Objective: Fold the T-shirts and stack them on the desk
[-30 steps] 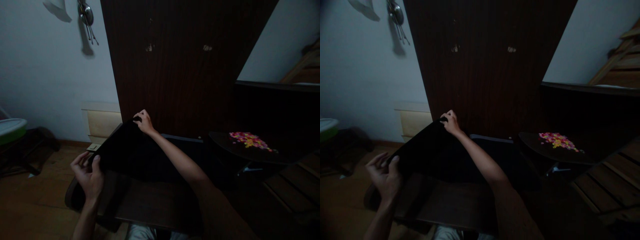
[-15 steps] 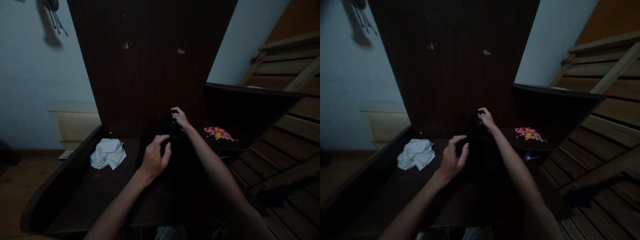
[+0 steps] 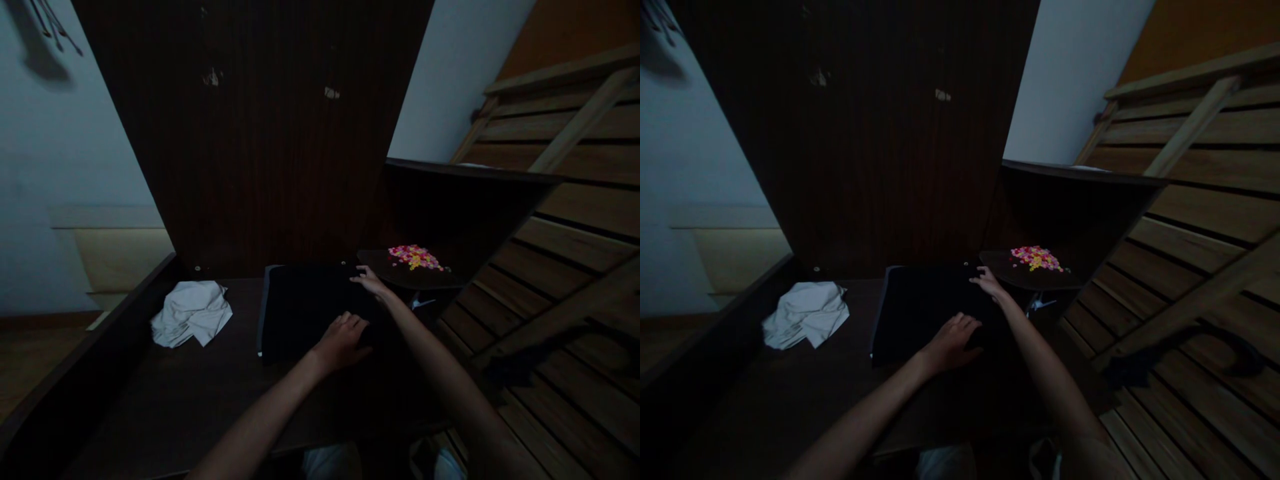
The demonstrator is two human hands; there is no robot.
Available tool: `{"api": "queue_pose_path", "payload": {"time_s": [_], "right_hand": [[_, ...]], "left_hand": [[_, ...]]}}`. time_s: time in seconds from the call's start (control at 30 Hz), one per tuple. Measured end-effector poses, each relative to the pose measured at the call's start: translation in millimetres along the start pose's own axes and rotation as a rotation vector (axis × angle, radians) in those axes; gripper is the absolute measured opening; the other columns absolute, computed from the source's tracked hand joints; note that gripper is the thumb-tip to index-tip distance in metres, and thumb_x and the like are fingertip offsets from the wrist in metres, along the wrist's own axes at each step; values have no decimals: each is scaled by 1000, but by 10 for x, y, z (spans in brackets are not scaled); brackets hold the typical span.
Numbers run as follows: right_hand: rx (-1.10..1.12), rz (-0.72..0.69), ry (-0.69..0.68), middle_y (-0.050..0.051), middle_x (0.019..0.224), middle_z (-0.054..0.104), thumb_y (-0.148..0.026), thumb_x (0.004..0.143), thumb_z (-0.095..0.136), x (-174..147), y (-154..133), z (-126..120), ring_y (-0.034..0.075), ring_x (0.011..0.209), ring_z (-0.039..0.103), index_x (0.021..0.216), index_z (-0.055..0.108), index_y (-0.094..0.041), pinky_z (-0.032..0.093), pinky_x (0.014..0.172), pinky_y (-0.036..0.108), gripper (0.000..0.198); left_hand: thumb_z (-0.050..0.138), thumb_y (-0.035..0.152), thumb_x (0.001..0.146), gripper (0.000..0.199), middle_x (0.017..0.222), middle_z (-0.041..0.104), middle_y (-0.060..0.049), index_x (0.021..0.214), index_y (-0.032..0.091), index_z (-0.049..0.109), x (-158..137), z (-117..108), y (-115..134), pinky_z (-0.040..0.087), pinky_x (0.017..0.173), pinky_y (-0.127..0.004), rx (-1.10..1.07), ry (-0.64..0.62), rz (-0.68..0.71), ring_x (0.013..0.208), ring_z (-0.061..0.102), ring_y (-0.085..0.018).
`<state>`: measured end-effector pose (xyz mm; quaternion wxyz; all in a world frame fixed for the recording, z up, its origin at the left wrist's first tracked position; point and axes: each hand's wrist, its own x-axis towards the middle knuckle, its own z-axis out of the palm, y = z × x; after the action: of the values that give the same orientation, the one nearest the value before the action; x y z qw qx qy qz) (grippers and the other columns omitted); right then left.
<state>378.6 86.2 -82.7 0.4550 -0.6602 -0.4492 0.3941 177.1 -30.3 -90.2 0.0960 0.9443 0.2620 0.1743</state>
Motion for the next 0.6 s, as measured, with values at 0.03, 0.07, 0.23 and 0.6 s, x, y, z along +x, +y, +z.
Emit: {"api": "queue_pose_path", "payload": {"time_s": [0.03,0.07,0.23,0.6], "right_hand": [[1,-25,2,4,101,64,-22,66,72,26,31,13,18,81,64,119,50,-26,54,66,28,58],[3,-54,6,5,104,64,-21,64,71,55,45,17,19,83,64,120,49,-26,55,67,30,60],[-228,-298,113,4,106,63,-18,66,69,124,12,-39,22,96,63,120,51,-26,52,85,38,57],[-553,34,41,9,97,70,-44,70,80,-229,97,-137,26,99,67,99,65,-18,50,86,33,41]], "left_hand": [[64,41,84,52,130,60,-13,129,16,53,-54,-36,-44,42,102,-46,21,-12,24,120,52,-29],[67,39,82,54,133,58,-13,129,17,54,-107,-73,-77,41,102,-47,47,-27,47,122,51,-31],[59,40,88,37,130,60,-10,119,20,62,-367,-201,-174,42,100,-45,26,46,28,119,51,-26],[66,29,79,37,115,64,-18,112,15,58,-892,-599,-1159,43,99,-46,-176,422,-941,112,59,-33]]}}
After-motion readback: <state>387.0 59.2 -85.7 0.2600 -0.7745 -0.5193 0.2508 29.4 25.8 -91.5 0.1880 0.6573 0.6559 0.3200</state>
